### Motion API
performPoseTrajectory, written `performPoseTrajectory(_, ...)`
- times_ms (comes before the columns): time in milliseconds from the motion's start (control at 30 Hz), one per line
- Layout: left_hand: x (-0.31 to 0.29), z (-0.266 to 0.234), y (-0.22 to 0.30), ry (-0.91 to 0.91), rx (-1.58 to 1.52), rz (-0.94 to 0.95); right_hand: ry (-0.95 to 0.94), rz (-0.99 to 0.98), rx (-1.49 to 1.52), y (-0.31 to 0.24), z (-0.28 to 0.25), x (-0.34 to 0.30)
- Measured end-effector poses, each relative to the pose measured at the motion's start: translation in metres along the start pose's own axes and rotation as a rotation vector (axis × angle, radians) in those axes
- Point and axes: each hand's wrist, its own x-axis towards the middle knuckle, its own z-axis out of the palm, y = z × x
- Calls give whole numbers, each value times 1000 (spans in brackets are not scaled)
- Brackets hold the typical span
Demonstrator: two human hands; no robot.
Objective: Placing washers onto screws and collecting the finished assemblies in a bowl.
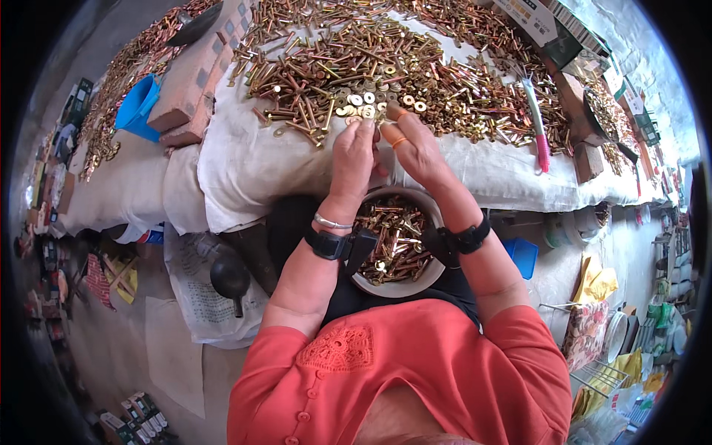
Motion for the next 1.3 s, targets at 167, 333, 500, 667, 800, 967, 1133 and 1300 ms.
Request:
performPoseTrajectory(167, -1, -1, 3, 2, 292, 133, -20, -71, -81, 3, -3, -15)
performPoseTrajectory(333, -4, -3, 7, -38, 163, -81, 98, 35, 98, 1, -12, -6)
performPoseTrajectory(500, -7, 0, 10, -90, 119, -161, 16, 76, 396, 15, -10, 1)
performPoseTrajectory(667, -6, -2, 8, -188, 56, -211, -54, 210, 340, 20, -9, 4)
performPoseTrajectory(800, -6, -2, 12, -210, 79, -217, -59, 226, 437, 27, -12, 2)
performPoseTrajectory(967, -7, -9, 17, -502, 445, -133, -27, 327, 481, 19, -31, -1)
performPoseTrajectory(1133, -11, -9, 14, -568, 690, 430, 59, 398, 458, 31, -39, -9)
performPoseTrajectory(1300, 14, -32, 19, 337, 1210, 760, 23, 476, 482, 38, -29, -10)
